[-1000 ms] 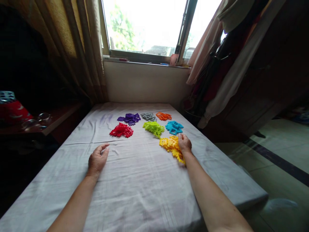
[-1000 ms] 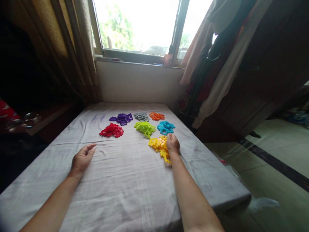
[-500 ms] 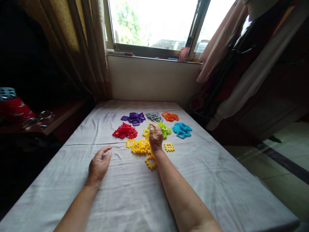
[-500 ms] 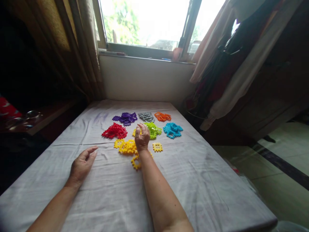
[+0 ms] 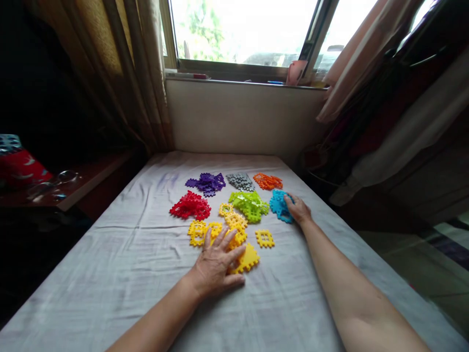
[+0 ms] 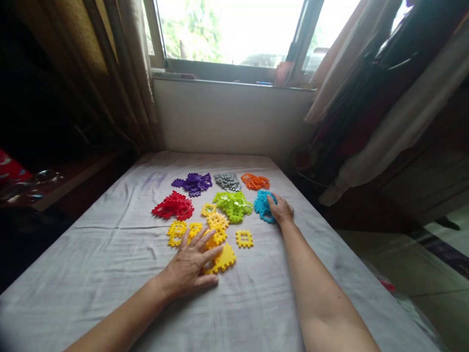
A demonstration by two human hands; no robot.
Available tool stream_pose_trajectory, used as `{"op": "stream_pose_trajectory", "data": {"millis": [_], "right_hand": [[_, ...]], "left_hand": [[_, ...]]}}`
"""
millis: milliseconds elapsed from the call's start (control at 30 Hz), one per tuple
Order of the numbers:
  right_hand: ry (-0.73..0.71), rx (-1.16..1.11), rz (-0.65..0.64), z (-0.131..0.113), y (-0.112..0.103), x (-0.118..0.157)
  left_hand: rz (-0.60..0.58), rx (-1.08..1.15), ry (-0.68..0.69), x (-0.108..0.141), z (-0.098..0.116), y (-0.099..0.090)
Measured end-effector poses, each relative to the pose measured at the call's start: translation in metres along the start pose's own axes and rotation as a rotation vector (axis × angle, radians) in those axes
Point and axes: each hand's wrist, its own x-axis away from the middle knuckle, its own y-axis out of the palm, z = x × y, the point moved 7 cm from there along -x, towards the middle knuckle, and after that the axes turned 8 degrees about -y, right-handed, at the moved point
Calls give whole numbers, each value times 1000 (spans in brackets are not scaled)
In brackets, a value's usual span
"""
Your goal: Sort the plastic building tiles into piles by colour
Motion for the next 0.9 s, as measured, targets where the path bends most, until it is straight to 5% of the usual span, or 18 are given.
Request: {"op": "stream_pose_trajectory", "data": {"millis": [133,300,400,500,633,733,800,900], "right_hand": [[-224,-204,-3,-52,29,25],[-500,-480,-128,-133,55,77],[-636,-525,-158,-160,52,66],[-537,-424,-34,-144,37,2],[-62,-110,118,-71,22,-91],[201,15,65,-32,33,-126],[207,23,-5,-32,51,-138],[-19,-61,-62,-68,81,-146]], "left_hand": [[147,-64,-127,-14,-25,-8],[394,-116,-198,10,-81,-31],[522,-99,-255,26,-112,-45],[599,-40,-338,34,-135,-52],[658,103,-477,39,-155,-55],[688,219,-635,46,-170,-51],[697,267,-703,49,-176,-48],[688,306,-735,50,-179,-45]]}}
